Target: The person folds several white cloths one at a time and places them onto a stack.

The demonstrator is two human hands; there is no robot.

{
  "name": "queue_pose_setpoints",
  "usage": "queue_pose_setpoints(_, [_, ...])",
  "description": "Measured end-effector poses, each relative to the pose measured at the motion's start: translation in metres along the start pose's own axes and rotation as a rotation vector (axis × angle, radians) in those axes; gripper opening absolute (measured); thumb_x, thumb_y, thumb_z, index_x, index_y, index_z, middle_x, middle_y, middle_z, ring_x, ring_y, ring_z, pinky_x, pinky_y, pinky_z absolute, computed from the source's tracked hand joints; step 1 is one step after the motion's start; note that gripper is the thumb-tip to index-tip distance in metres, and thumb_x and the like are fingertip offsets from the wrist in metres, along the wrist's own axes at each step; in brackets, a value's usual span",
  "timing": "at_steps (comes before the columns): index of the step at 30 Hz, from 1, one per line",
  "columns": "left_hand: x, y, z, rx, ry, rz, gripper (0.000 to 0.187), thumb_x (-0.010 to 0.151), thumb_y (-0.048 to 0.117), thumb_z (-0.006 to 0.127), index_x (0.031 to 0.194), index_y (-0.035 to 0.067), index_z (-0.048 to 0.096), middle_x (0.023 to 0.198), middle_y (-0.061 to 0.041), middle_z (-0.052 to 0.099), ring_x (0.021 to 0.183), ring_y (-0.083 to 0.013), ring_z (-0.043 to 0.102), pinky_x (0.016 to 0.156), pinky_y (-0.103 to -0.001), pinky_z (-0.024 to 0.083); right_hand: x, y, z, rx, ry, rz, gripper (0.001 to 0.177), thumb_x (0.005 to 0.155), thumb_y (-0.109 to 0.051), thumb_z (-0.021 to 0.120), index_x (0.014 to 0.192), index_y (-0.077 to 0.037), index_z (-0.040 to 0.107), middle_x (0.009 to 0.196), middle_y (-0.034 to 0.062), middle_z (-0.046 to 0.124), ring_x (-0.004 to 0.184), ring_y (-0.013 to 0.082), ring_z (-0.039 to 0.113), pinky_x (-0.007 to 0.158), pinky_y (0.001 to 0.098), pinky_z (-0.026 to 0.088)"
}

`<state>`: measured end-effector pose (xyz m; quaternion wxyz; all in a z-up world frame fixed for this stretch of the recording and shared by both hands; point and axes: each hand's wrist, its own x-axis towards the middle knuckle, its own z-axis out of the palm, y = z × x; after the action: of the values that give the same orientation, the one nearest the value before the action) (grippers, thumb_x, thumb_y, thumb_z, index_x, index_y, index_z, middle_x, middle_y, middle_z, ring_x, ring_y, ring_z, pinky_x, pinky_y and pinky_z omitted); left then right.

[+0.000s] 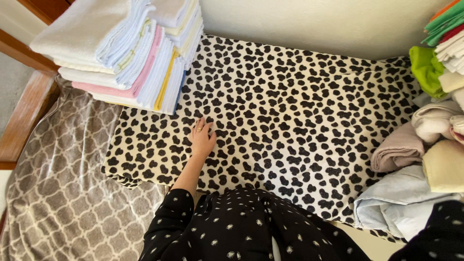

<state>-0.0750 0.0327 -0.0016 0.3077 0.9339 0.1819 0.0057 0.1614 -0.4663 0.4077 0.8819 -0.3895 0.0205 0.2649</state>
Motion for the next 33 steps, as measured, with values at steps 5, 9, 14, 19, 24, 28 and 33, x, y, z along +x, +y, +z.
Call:
queue_pose_setpoints(5, [0.022, -0.002, 0.024, -0.477, -0.079, -0.146, 0.018, 0.103, 0.027, 0.060, 0.116, 0.034, 0.071, 0.138, 0.007, 0.056, 0.134, -0.0158, 0.053, 0.109, -0.037, 0.046, 0.001, 0.092, 0.103, 0.390, -0.220, 0.117, 0.014, 0.119, -0.006, 0.063, 0.130, 0.003, 0.064, 0.113, 0.0201, 0.071, 0.098, 0.0306, 0.070, 0.069, 0.0333, 0.055])
queue_pose_setpoints(9, [0.003, 0.065, -0.010, -0.638, -0.056, -0.152, 0.014, 0.099, 0.026, 0.065, 0.108, 0.031, 0.075, 0.112, 0.010, 0.067, 0.105, -0.0068, 0.064, 0.095, -0.030, 0.054, 0.006, 0.102, 0.013, 0.690, -0.400, 0.199, 0.014, 0.121, 0.000, 0.061, 0.133, 0.006, 0.062, 0.117, 0.0228, 0.071, 0.102, 0.0310, 0.070, 0.070, 0.0323, 0.056])
queue_pose_setpoints(14, [0.002, 0.075, -0.004, -0.885, -0.068, -0.130, 0.018, 0.096, 0.014, 0.061, 0.106, 0.015, 0.076, 0.113, -0.007, 0.071, 0.106, -0.0203, 0.068, 0.088, -0.035, 0.054, 0.027, 0.164, -0.041, -0.037, -0.696, -0.041, 0.009, 0.107, -0.009, 0.063, 0.113, -0.003, 0.067, 0.107, 0.0140, 0.073, 0.100, 0.0271, 0.070, 0.079, 0.0353, 0.055])
queue_pose_setpoints(19, [0.001, 0.067, -0.031, -0.780, 0.054, -0.123, 0.022, 0.096, 0.011, 0.055, 0.111, 0.012, 0.070, 0.116, -0.011, 0.068, 0.113, -0.0267, 0.066, 0.098, -0.040, 0.052, 0.033, 0.338, -0.014, -1.614, -0.689, -0.330, 0.011, 0.087, -0.029, 0.068, 0.089, -0.020, 0.073, 0.109, 0.0041, 0.073, 0.115, 0.0297, 0.063, 0.103, 0.0498, 0.047])
queue_pose_setpoints(24, [0.015, 0.046, -0.020, -0.584, 0.169, 0.039, 0.022, 0.091, 0.009, 0.065, 0.112, 0.014, 0.069, 0.113, -0.006, 0.069, 0.112, -0.0272, 0.064, 0.104, -0.039, 0.046, 0.056, 0.386, -0.145, -2.116, -0.263, -0.296, 0.029, 0.079, -0.033, 0.079, 0.107, -0.026, 0.074, 0.122, 0.0000, 0.074, 0.123, 0.0277, 0.067, 0.103, 0.0430, 0.051])
queue_pose_setpoints(28, [0.031, 0.038, 0.022, -0.014, 0.023, 0.473, 0.034, 0.078, 0.025, 0.080, 0.110, 0.024, 0.069, 0.112, -0.001, 0.070, 0.115, -0.0274, 0.063, 0.107, -0.042, 0.043, 0.055, 0.383, -0.187, -2.347, -0.075, -0.120, 0.060, 0.075, -0.042, 0.078, 0.132, -0.031, 0.065, 0.136, -0.0021, 0.064, 0.127, 0.0265, 0.064, 0.101, 0.0436, 0.054])
queue_pose_setpoints(33, [0.053, 0.040, 0.053, 0.262, -0.079, 0.501, 0.036, 0.079, 0.031, 0.081, 0.112, 0.025, 0.069, 0.119, -0.003, 0.065, 0.120, -0.0294, 0.060, 0.111, -0.047, 0.039, 0.060, 0.378, -0.231, -2.451, 0.058, -0.313, 0.040, 0.076, -0.038, 0.079, 0.115, -0.037, 0.070, 0.119, -0.0115, 0.068, 0.107, 0.0180, 0.071, 0.090, 0.0360, 0.058])
